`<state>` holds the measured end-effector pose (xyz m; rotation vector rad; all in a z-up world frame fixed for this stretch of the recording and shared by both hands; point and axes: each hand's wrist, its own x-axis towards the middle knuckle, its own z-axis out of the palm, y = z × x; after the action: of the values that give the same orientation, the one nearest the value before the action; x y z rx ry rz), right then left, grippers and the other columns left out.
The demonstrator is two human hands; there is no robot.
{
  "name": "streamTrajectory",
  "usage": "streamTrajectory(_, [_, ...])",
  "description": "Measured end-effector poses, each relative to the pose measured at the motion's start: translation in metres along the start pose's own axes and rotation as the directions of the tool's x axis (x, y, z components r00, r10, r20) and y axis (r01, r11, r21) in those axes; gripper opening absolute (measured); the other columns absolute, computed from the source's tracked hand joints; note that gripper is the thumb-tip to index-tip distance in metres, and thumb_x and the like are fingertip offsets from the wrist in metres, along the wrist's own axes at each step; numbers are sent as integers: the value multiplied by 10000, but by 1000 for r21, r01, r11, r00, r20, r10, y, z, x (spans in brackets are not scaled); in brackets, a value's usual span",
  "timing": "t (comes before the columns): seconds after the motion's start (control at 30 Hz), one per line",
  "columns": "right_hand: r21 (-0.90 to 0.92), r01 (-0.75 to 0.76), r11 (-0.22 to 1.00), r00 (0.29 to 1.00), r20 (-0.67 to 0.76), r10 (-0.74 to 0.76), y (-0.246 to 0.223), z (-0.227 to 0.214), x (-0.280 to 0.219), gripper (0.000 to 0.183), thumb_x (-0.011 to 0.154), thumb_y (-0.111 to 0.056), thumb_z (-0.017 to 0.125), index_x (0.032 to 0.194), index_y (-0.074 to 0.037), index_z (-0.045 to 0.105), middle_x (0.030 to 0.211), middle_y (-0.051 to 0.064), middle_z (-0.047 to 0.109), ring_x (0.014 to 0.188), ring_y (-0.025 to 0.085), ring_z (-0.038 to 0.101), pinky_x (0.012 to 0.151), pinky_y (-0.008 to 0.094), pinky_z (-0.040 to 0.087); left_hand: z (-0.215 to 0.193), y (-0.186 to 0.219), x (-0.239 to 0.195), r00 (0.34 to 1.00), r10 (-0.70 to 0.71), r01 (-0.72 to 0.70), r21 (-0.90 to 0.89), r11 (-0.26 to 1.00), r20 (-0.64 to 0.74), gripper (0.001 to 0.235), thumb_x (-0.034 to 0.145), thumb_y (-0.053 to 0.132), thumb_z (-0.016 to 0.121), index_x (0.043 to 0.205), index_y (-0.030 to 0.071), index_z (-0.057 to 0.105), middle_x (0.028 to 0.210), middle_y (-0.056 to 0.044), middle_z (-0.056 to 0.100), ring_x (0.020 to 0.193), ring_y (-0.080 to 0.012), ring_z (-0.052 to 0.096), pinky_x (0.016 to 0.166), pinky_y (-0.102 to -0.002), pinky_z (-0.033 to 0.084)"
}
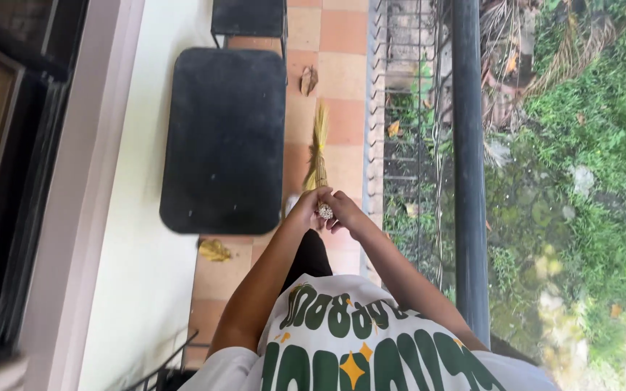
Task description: Sweeping dry leaves and debris on a tiled balcony into a dustpan.
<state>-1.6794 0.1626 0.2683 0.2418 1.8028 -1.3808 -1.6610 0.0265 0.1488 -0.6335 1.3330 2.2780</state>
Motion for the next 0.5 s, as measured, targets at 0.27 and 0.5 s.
streamTrajectory(0.27, [22, 83, 996, 994, -68, -81, -159, -65, 194, 435, 979, -389, 565, 1133, 15, 524, 667, 193, 674, 453, 252, 649, 373, 323, 546, -4, 171, 223, 996, -39, 45, 73, 996, -83, 389, 793, 397, 751, 769, 19, 660, 550, -121, 566, 405, -261, 575, 357, -301, 358])
streamTrajectory(0.5, [76, 29, 997, 989, -146, -18, -291, -119, 344, 479, 971, -405, 613, 1060, 63, 562, 690, 225, 694, 460, 265, 671, 365, 342, 561, -4, 349, 347, 977, -207, 205, 47, 978, 50, 421, 785, 416, 766, 732, -1, 742, 588, -118, 527, 451, -316, 592, 394, -305, 459])
